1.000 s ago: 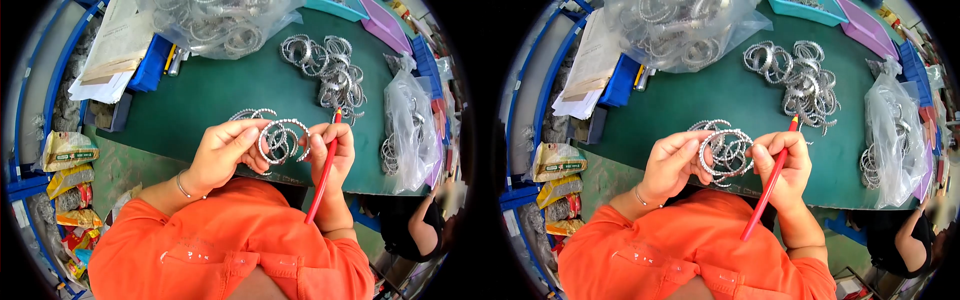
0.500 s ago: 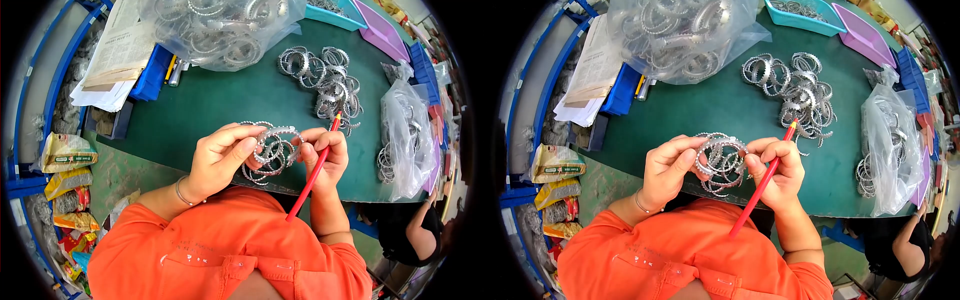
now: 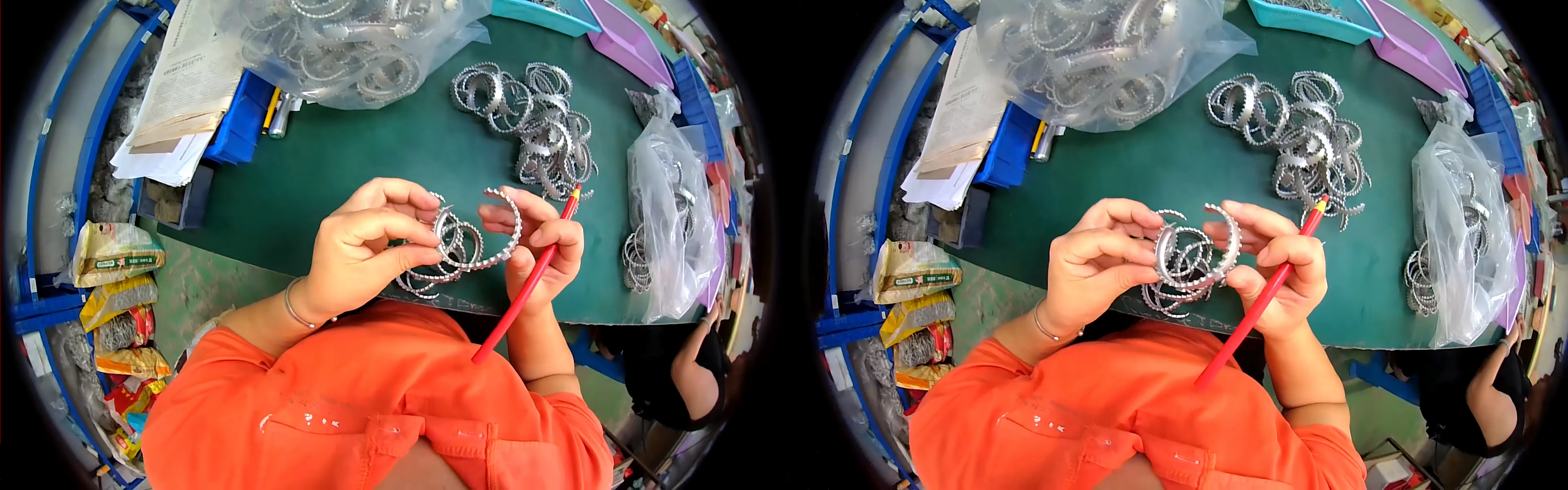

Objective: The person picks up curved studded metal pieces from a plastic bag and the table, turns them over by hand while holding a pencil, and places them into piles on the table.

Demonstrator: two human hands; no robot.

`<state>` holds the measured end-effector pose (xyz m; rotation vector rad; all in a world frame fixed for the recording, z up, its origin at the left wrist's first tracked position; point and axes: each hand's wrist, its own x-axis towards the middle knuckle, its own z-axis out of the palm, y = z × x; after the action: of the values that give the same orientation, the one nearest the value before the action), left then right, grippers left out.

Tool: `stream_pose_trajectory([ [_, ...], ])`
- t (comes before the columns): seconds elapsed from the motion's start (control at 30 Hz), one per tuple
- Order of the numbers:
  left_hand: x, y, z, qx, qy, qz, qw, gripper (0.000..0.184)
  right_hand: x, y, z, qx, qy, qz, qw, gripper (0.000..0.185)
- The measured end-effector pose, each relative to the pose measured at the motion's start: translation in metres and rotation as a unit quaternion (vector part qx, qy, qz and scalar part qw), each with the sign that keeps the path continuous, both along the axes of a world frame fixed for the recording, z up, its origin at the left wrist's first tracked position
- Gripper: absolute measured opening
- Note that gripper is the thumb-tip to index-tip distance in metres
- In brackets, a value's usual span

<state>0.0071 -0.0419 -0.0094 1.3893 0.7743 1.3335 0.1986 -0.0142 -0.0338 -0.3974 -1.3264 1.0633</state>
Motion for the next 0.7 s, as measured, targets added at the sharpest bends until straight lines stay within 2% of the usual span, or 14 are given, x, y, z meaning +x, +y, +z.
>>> stream_pose_trajectory([
  [0.03, -0.001, -0.002, 0.000, -0.029, 0.014, -0.013, 0.999, 0.028, 0.000, -0.001, 0.003, -0.002, 0.004, 0.007, 1.000, 0.029],
  [0.07, 0.002, -0.002, 0.000, -0.032, 0.014, -0.013, 0.999, 0.028, 0.000, -0.002, 0.004, -0.004, 0.009, 0.013, 1.000, 0.030],
  [0.13, 0.010, -0.002, -0.001, -0.131, -0.132, 0.012, 0.982, 0.031, -0.001, -0.002, 0.003, 0.020, 0.018, 0.028, 0.999, 0.031],
  [0.2, 0.012, -0.001, -0.005, -0.130, -0.116, 0.031, 0.984, 0.031, 0.000, -0.003, 0.003, 0.029, 0.023, 0.055, 0.998, 0.031],
  [0.3, 0.004, 0.003, -0.008, -0.018, 0.052, -0.004, 0.998, 0.029, 0.003, -0.001, 0.005, 0.055, -0.018, 0.068, 0.996, 0.029],
  [0.37, 0.005, 0.003, -0.008, -0.022, 0.054, -0.001, 0.998, 0.027, 0.004, -0.001, 0.002, 0.060, -0.026, 0.059, 0.996, 0.029],
  [0.47, 0.009, 0.006, -0.010, -0.031, 0.035, 0.009, 0.999, 0.024, 0.006, 0.001, 0.003, 0.067, -0.055, -0.027, 0.996, 0.031],
  [0.57, 0.007, 0.008, -0.010, -0.019, 0.050, 0.020, 0.998, 0.025, 0.009, 0.003, 0.002, 0.062, -0.029, -0.018, 0.998, 0.033],
  [0.63, 0.003, 0.011, -0.009, 0.008, 0.090, 0.034, 0.995, 0.027, 0.011, 0.003, 0.002, 0.070, -0.111, -0.046, 0.990, 0.034],
  [0.7, 0.004, 0.012, -0.004, 0.036, 0.129, 0.049, 0.990, 0.029, 0.007, -0.003, 0.002, -0.052, -0.050, -0.042, 0.997, 0.032],
])
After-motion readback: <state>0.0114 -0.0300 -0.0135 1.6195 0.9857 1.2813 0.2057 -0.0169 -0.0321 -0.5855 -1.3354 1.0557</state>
